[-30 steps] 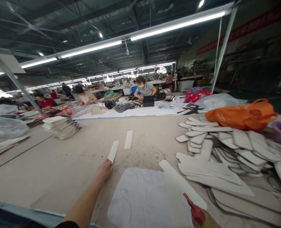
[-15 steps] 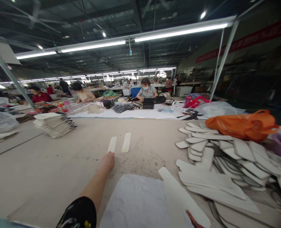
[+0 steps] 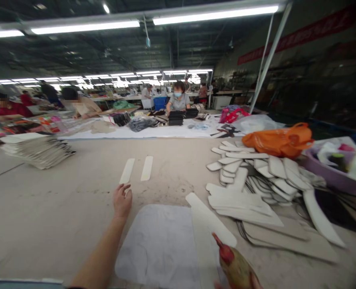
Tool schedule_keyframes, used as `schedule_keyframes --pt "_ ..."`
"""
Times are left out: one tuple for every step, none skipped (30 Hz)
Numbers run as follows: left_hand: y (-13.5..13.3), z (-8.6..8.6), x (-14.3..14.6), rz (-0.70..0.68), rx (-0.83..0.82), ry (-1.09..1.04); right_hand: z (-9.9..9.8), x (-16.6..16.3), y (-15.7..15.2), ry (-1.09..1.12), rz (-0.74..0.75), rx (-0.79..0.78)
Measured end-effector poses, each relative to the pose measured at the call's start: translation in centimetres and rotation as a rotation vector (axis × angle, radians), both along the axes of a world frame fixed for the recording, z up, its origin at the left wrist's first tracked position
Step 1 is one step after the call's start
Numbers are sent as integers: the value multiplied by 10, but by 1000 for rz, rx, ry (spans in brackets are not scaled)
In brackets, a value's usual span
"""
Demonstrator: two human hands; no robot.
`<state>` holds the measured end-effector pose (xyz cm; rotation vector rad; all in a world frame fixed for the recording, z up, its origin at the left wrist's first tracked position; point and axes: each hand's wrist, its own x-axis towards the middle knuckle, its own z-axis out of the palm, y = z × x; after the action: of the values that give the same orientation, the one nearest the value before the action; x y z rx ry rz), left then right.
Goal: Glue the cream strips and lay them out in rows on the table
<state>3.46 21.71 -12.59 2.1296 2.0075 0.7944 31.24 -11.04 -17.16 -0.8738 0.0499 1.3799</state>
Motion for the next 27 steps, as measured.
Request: schedule_keyframes --pt "-26 -4 7 -70 -6 -39 1 -4 -13 25 -45 -4" --pt "-54 -9 15 -166 -24 -83 3 -7 -24 53 -90 1" --pt "-85 -13 24 -292 -49 -156 5 -9 -32 89 -136 27" --pt "-116 -18 34 -414 -80 -222 7 -11 -37 122 -169 60" --pt "-146 -22 43 -534 -130 -263 8 -12 -39 149 -187 87" --pt "-175 -26 53 -618 -183 -281 9 -12 -39 168 -193 111" --pt "-200 -29 63 -673 -232 -266 10 -12 -38 180 -190 124" --pt "-221 -32 73 -701 -266 -231 10 -12 -37 187 -185 134" --pt "-238 -35 83 -703 -282 -185 11 -11 -36 191 -179 143" --pt "-251 -37 92 -691 -281 -134 11 -11 -36 193 -174 151" --pt "-259 -38 101 -671 -269 -82 12 -11 -36 193 -170 159" --pt "-265 -38 108 -653 -251 -34 12 -11 -37 189 -165 170" --pt "-269 -38 115 -641 -235 10 12 -12 -39 184 -163 180" --pt "-272 -36 120 -639 -226 49 12 -12 -40 179 -161 189" --pt "-274 -33 124 -642 -222 80 12 -12 -42 173 -160 197" --pt "-276 -30 128 -652 -224 103 12 -13 -44 169 -161 202" --pt "-278 -27 130 -663 -231 116 13 -13 -46 165 -159 208" --pt "-279 -23 132 -676 -242 121 15 -13 -48 164 -155 211" --pt "-280 -21 134 -691 -256 121 17 -13 -51 164 -149 215" --pt "-280 -19 135 -706 -267 117 19 -12 -53 165 -143 220" --pt "-280 -18 134 -725 -273 110 22 -11 -57 165 -136 226" --pt "-277 -18 133 -748 -269 101 26 -10 -60 162 -131 230" --pt "-274 -19 130 -775 -256 93 29 -8 -64 154 -129 230" --pt "-268 -21 125 -804 -236 89 32 -6 -68 142 -132 228" --pt "-261 -23 117 -830 -208 93 34 -3 -73 125 -136 222" --pt "-254 -24 108 -858 -176 108 35 1 -77 104 -144 216" --pt "-246 -25 98 -884 -140 134 35 4 -81 81 -155 208"
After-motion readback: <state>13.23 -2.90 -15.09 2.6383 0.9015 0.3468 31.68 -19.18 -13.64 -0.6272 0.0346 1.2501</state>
